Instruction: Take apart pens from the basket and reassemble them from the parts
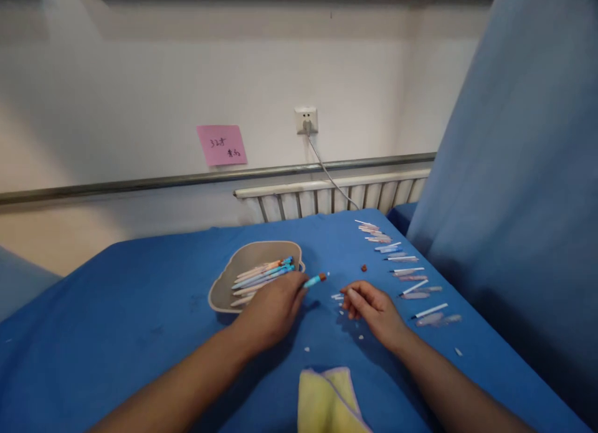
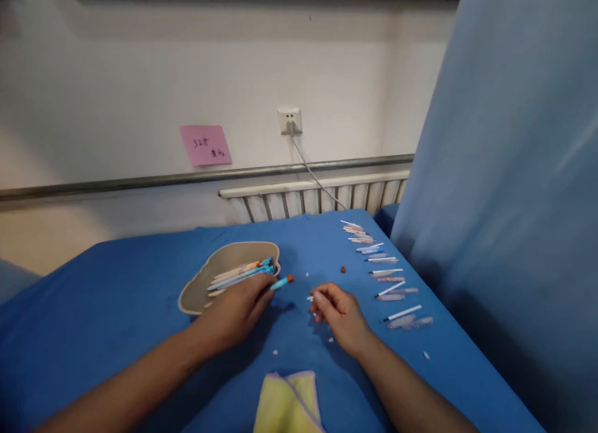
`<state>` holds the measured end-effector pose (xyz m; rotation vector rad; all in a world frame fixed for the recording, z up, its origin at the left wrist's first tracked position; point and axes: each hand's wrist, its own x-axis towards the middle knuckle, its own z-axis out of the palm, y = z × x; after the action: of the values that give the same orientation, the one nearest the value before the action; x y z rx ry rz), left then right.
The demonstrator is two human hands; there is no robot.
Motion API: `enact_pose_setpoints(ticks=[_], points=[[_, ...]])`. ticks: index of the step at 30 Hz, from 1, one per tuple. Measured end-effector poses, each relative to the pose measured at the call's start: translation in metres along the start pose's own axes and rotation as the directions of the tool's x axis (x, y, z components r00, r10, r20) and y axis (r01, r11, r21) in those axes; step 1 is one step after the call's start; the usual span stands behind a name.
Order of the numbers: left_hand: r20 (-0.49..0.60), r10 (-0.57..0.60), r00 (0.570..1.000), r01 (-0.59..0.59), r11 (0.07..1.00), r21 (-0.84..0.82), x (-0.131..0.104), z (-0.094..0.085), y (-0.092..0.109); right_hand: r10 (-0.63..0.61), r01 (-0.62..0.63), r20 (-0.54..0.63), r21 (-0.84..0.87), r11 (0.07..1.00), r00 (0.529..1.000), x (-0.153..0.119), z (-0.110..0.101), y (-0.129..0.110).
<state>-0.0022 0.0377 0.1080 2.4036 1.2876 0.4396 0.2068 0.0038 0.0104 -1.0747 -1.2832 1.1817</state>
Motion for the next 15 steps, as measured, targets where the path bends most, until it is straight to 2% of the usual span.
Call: enact_pose_setpoints(ticks=[3,7,11,15], points=[[0.073,0.104,0.992,-0.097,0.991,-0.095,-0.012,0.032,0.022,0.02,-0.021,0.021,0.033,0.999,1.0,-0.002,0.001,-0.006],[0.073,0.112,0.991,-0.09,0.964,-0.249,-0.014,0.064,0.026,0.071,-0.071,-0.002,-0.024,0.997,0.997,-0.001,0.001,-0.004],[0.065,0.073,0.995,-0.052,0.96,-0.276,-0.009,0.078,0.016,0.066,-0.066,0.01,-0.043,0.997,0.998,0.0,0.003,0.0],[0.093,0.07,0.993,-0.044,0.966,-0.254,-0.008,0.079,0.007,0.042,-0.038,0.047,-0.091,0.995,0.998,0.0,0.002,0.005]])
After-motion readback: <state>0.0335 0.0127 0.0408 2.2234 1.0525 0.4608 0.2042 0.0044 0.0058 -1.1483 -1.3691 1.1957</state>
